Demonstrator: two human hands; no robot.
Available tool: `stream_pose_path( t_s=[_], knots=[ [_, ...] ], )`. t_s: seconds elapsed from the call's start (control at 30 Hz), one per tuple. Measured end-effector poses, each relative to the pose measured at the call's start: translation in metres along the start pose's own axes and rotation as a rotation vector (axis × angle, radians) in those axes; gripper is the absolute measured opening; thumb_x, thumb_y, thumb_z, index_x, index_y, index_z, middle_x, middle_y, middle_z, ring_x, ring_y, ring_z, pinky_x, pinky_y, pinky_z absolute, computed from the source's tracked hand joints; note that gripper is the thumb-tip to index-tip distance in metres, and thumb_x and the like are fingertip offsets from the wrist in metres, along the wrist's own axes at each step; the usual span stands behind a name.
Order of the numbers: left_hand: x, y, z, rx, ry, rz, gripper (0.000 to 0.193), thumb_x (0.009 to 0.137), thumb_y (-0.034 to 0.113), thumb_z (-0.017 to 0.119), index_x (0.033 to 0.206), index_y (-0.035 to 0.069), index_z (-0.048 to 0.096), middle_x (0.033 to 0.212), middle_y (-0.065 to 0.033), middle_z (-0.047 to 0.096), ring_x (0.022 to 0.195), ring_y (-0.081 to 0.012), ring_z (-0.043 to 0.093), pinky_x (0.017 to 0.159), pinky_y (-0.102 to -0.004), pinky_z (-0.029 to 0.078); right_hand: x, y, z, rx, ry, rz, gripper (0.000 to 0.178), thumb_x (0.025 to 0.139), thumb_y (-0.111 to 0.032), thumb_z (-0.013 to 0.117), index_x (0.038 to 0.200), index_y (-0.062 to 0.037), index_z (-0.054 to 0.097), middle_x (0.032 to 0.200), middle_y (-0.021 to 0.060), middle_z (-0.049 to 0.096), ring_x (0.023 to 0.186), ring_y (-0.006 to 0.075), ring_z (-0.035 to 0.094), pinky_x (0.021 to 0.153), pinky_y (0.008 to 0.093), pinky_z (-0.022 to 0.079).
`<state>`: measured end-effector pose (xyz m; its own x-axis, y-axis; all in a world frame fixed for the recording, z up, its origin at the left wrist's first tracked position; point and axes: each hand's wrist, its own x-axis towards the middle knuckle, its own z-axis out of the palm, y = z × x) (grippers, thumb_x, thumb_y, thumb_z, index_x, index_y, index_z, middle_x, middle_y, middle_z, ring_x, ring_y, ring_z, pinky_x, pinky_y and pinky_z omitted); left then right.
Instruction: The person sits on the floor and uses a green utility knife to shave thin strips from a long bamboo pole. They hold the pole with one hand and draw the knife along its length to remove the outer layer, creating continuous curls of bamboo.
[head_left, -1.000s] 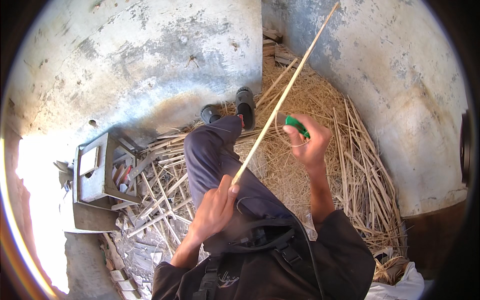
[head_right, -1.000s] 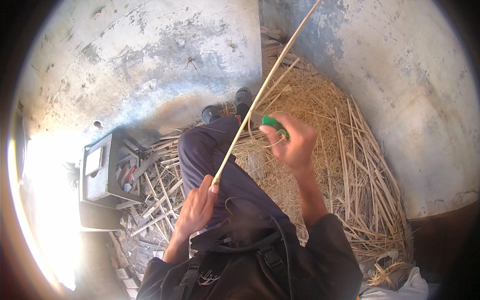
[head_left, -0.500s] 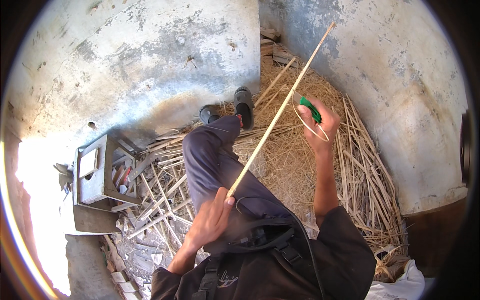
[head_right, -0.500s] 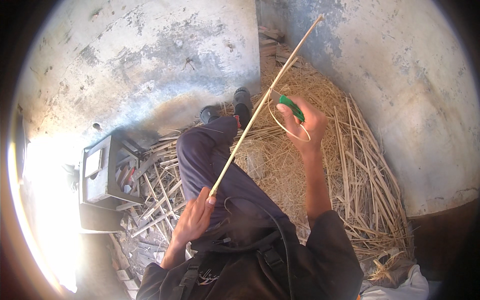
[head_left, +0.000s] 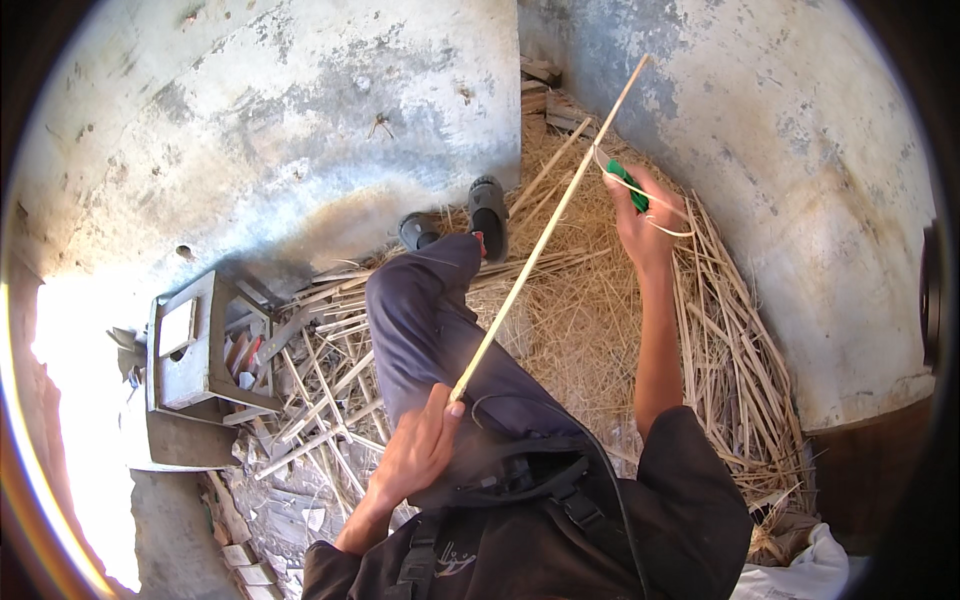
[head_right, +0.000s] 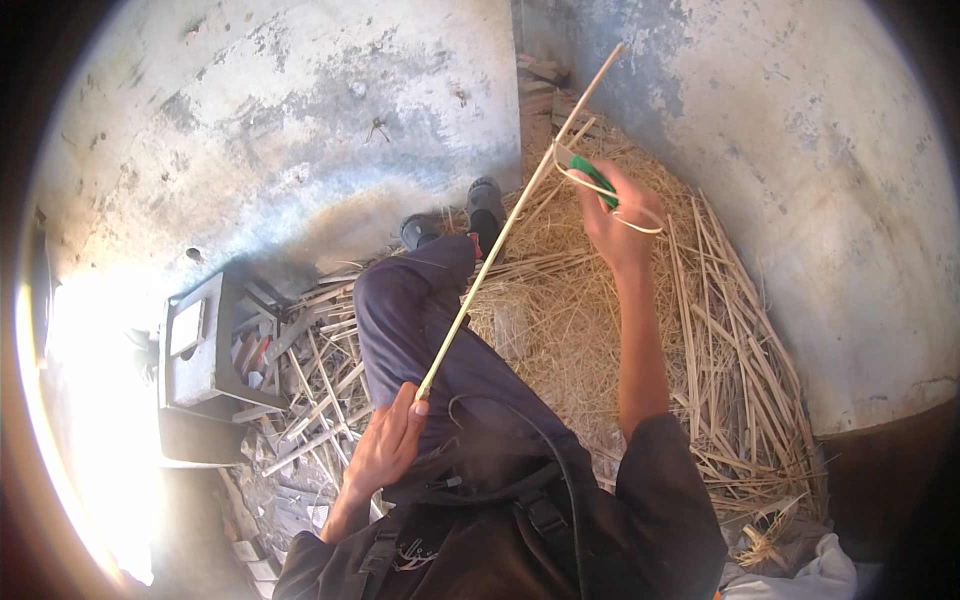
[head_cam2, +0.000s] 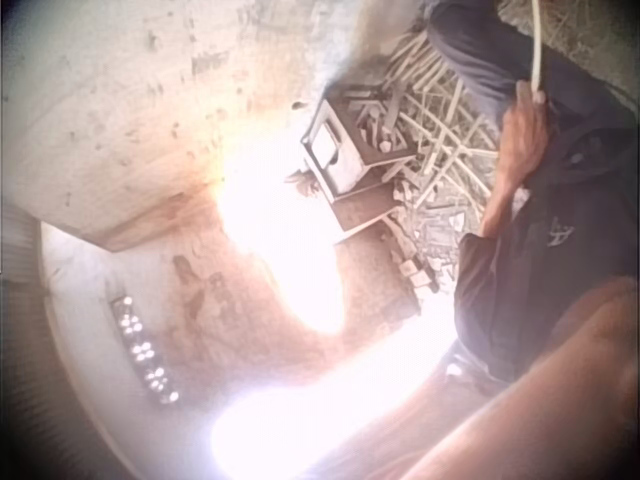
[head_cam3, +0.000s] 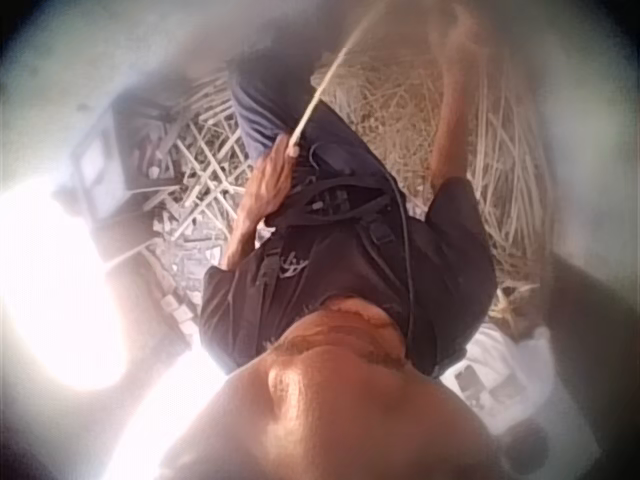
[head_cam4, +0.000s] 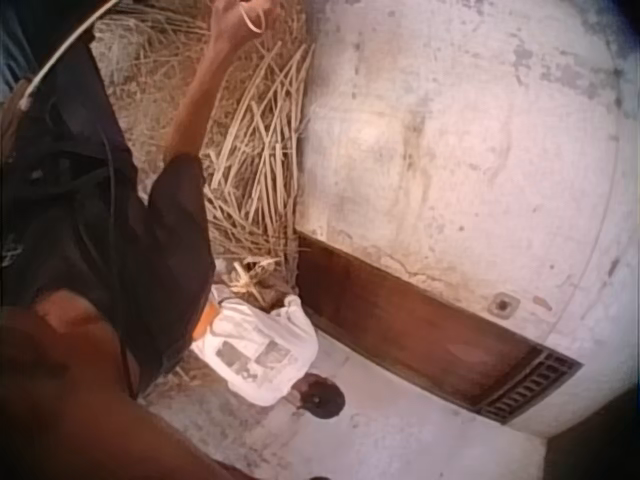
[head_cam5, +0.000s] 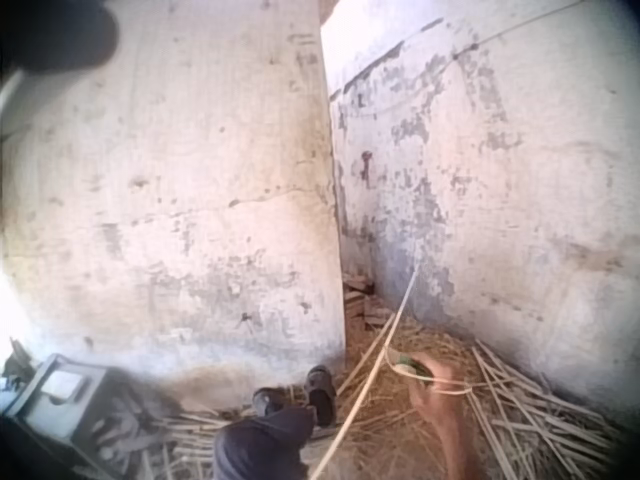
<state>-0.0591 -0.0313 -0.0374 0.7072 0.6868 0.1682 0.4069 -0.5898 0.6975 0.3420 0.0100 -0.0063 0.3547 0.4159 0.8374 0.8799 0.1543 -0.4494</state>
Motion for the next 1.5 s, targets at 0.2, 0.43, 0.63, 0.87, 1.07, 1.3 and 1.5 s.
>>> stream_pose_path(
  t_s=[0.2,0.43,0.63,0.87,1.07,1.3,1.5],
  knots=[
    [-0.007,-0.009,-0.001,0.005,-0.059,-0.047,0.019,0.112,0.017,0.051,0.117,-0.001,0.052,0.074,-0.0256,0.056,0.066,-0.0489,0.057,0.062,-0.0571,0.040,0.024,0.043,0.008,-0.039,-0.006,0.233,0.055,0.104,-0.060,0.062,0.107,-0.0076,0.081,0.059,-0.0049,0.055,0.045,0.0090,0.040,0.045,0.0280,0.028],
    [-0.021,-0.022,-0.004,-0.079,-0.078,-0.179,0.024,0.114,0.025,0.048,0.114,0.001,0.050,0.078,-0.0282,0.059,0.077,-0.0543,0.058,0.066,-0.0584,0.042,0.034,0.077,-0.013,0.191,-0.006,0.430,0.047,0.108,-0.051,0.059,0.105,-0.0077,0.078,0.060,-0.0081,0.041,0.053,0.0043,0.031,0.049,0.0257,0.022],
    [0.002,-0.011,-0.006,-0.179,-0.069,-0.277,0.027,0.111,0.028,0.056,0.111,0.002,0.049,0.077,-0.0261,0.059,0.076,-0.0528,0.059,0.065,-0.0549,0.042,-0.002,0.041,0.001,0.474,-0.229,0.462,0.040,0.110,-0.046,0.057,0.117,-0.0109,0.075,0.066,-0.0086,0.044,0.052,0.0020,0.032,0.046,0.0214,0.024],
    [0.015,-0.022,0.001,-0.165,-0.158,-0.204,0.028,0.109,0.028,0.062,0.111,0.002,0.050,0.075,-0.0236,0.061,0.073,-0.0470,0.064,0.062,-0.0503,0.044,-0.011,0.002,0.011,0.673,-0.311,0.545,0.039,0.109,-0.037,0.063,0.130,-0.0057,0.073,0.056,-0.0110,0.033,0.048,0.0018,0.028,0.047,0.0242,0.023],
    [0.023,-0.015,-0.002,-0.270,-0.187,-0.213,0.029,0.108,0.024,0.063,0.123,0.001,0.054,0.070,-0.0136,0.064,0.058,-0.0256,0.069,0.052,-0.0391,0.049,-0.008,-0.003,0.006,0.843,-0.293,0.632,0.034,0.108,-0.031,0.067,0.127,-0.0033,0.073,0.055,-0.0107,0.036,0.045,0.0018,0.027,0.046,0.0263,0.019],
    [0.037,-0.011,-0.001,-0.212,-0.009,-0.113,0.024,0.108,0.022,0.065,0.120,0.002,0.060,0.068,-0.0073,0.061,0.057,-0.0165,0.055,0.056,-0.0344,0.042,-0.004,-0.018,0.003,0.850,-0.201,0.604,0.045,0.111,-0.040,0.058,0.132,-0.0020,0.068,0.061,-0.0055,0.045,0.046,0.0024,0.031,0.046,0.0240,0.021],
    [0.048,0.003,-0.011,-0.264,-0.030,-0.163,0.029,0.105,0.024,0.068,0.121,0.001,0.059,0.076,-0.0181,0.066,0.071,-0.0352,0.068,0.066,-0.0408,0.048,-0.021,-0.022,0.014,0.695,-0.071,0.325,0.066,0.111,-0.061,0.041,0.136,-0.0026,0.060,0.081,-0.0009,0.055,0.054,0.0034,0.037,0.045,0.0221,0.025]
  ],
)
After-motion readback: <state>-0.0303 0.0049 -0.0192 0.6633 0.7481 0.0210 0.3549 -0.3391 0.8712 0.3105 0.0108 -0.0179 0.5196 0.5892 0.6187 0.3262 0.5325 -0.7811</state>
